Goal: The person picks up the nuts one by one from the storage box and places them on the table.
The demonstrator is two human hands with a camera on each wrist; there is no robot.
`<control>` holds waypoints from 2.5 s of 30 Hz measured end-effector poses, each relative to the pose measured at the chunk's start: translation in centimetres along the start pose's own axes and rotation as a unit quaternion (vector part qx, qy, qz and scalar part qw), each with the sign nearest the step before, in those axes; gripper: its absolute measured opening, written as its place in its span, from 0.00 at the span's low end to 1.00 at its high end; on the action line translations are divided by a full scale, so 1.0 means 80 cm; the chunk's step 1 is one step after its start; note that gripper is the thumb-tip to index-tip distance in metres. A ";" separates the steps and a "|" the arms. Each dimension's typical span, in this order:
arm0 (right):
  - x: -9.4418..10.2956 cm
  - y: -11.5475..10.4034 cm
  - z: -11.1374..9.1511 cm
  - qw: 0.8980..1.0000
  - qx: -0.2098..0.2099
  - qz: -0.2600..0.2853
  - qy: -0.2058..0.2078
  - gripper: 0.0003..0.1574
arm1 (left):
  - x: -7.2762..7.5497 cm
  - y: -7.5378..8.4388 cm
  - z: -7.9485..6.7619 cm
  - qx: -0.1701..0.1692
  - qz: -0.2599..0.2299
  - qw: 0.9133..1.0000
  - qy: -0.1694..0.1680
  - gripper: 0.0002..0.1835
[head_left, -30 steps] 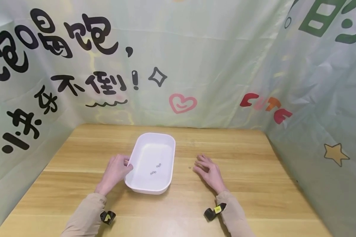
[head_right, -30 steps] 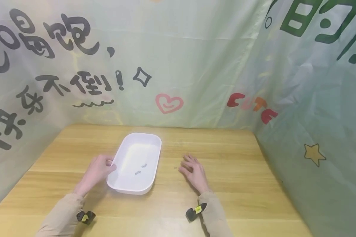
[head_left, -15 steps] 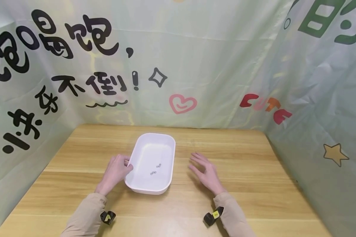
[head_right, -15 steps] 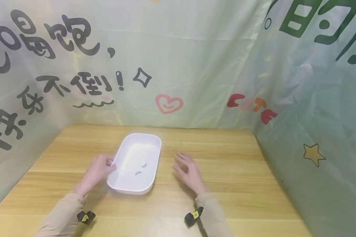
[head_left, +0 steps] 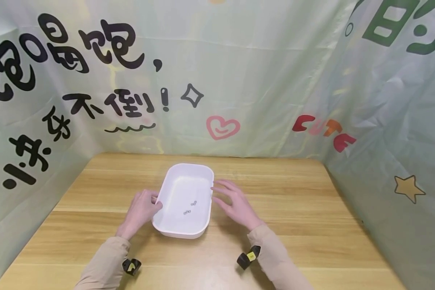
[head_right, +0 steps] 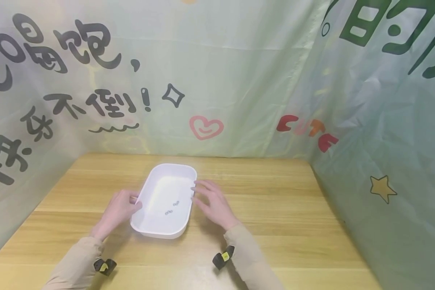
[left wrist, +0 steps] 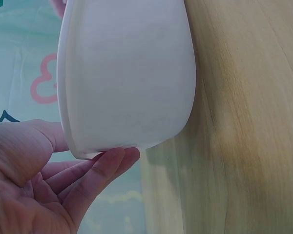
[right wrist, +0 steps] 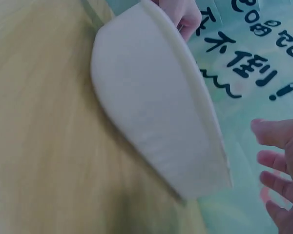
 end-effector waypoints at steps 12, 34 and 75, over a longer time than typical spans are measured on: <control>-0.039 -0.043 0.047 0.984 0.036 -0.072 -0.160 0.17 | 0.000 0.000 -0.001 0.001 0.001 1.000 0.001 0.16; -0.105 -0.045 0.067 0.937 -0.023 -0.216 -0.275 0.10 | 0.002 0.001 -0.002 0.000 0.007 1.000 0.002 0.15; -0.116 -0.043 0.062 0.925 -0.047 -0.266 -0.267 0.03 | 0.002 0.000 -0.002 0.001 0.007 1.000 0.002 0.15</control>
Point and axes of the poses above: each hand's wrist, its own z-axis towards the middle knuckle, its own x-axis out of the back of the hand, y = z × x, the point moved 3 cm from there along z, towards the middle knuckle, and after that the axes turned 5 degrees about x, right-handed, at the moved point
